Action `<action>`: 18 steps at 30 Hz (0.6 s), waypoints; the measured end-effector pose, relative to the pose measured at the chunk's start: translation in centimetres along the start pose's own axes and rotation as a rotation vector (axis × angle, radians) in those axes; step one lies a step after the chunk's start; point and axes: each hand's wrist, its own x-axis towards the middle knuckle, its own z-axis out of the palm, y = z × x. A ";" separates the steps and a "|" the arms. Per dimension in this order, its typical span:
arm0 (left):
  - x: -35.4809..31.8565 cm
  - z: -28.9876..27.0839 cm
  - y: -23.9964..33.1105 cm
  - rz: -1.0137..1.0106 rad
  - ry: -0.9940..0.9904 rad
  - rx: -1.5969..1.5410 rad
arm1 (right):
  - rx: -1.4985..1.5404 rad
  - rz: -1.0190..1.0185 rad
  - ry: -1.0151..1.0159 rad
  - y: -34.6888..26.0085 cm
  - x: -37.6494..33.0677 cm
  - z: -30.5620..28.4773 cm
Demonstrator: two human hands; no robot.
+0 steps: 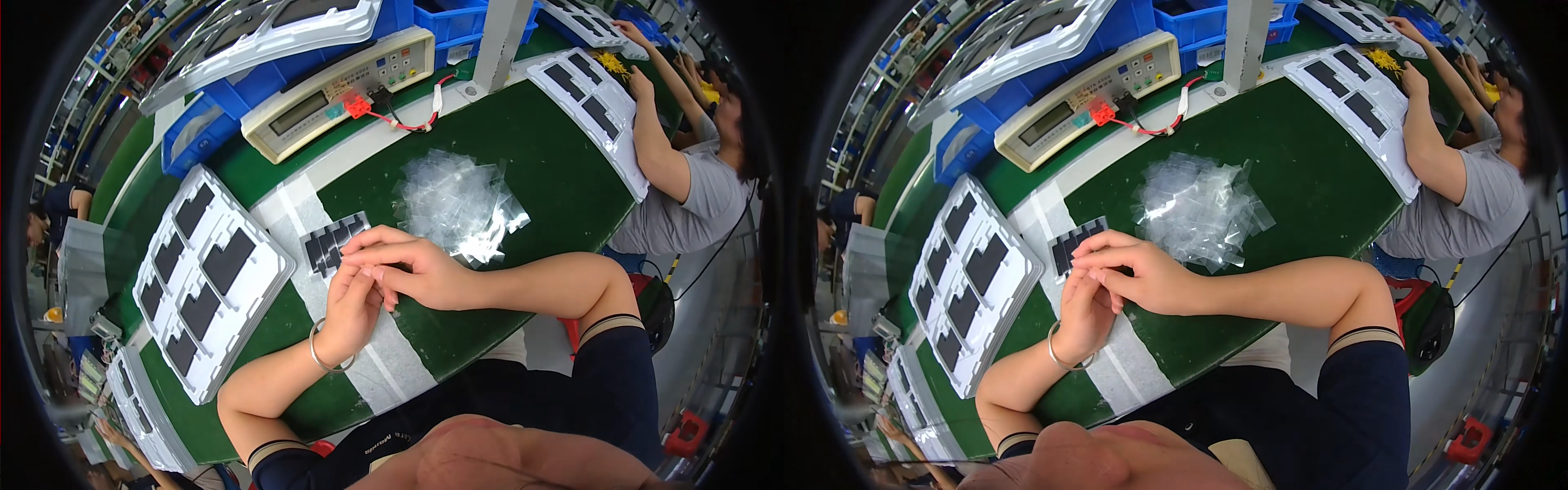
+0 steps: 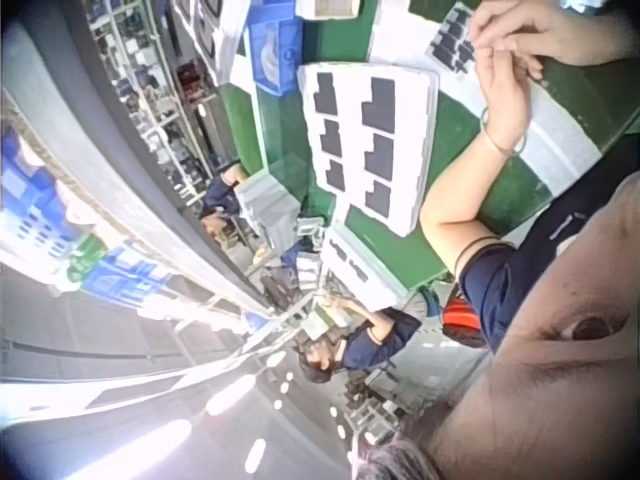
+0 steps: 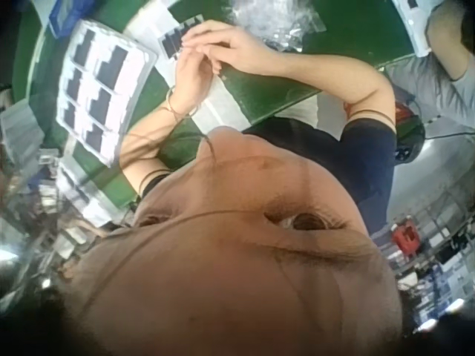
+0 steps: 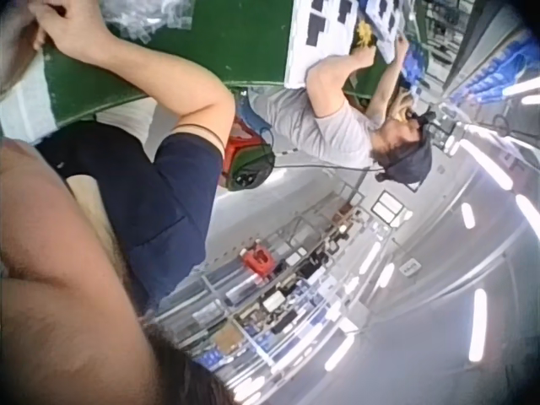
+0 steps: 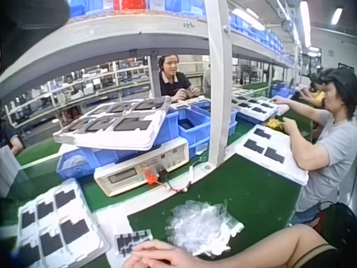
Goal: Manually assemble and inspect small plastic and electronic parts at a workbench.
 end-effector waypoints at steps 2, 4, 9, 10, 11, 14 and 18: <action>0.0 -0.1 0.0 0.005 0.000 0.005 | 0.002 0.023 -0.011 -0.2 0.0 0.0; 0.0 -0.2 0.0 -0.004 -0.009 0.015 | -0.010 0.027 -0.006 0.0 0.0 -0.1; 0.4 0.7 0.3 0.002 0.028 0.010 | -0.009 0.003 0.029 -0.1 0.0 0.0; 0.3 0.9 0.4 -0.003 0.054 0.021 | -0.029 -0.024 0.032 0.1 0.0 0.0; 0.3 1.0 0.4 -0.008 0.079 0.032 | -0.051 -0.051 0.035 0.5 0.1 0.0; 0.3 0.6 0.2 0.015 0.051 0.073 | -0.061 -0.096 0.081 0.7 0.2 0.2; 0.3 0.9 0.5 0.008 0.044 0.127 | -0.028 -0.058 0.091 0.3 0.1 0.2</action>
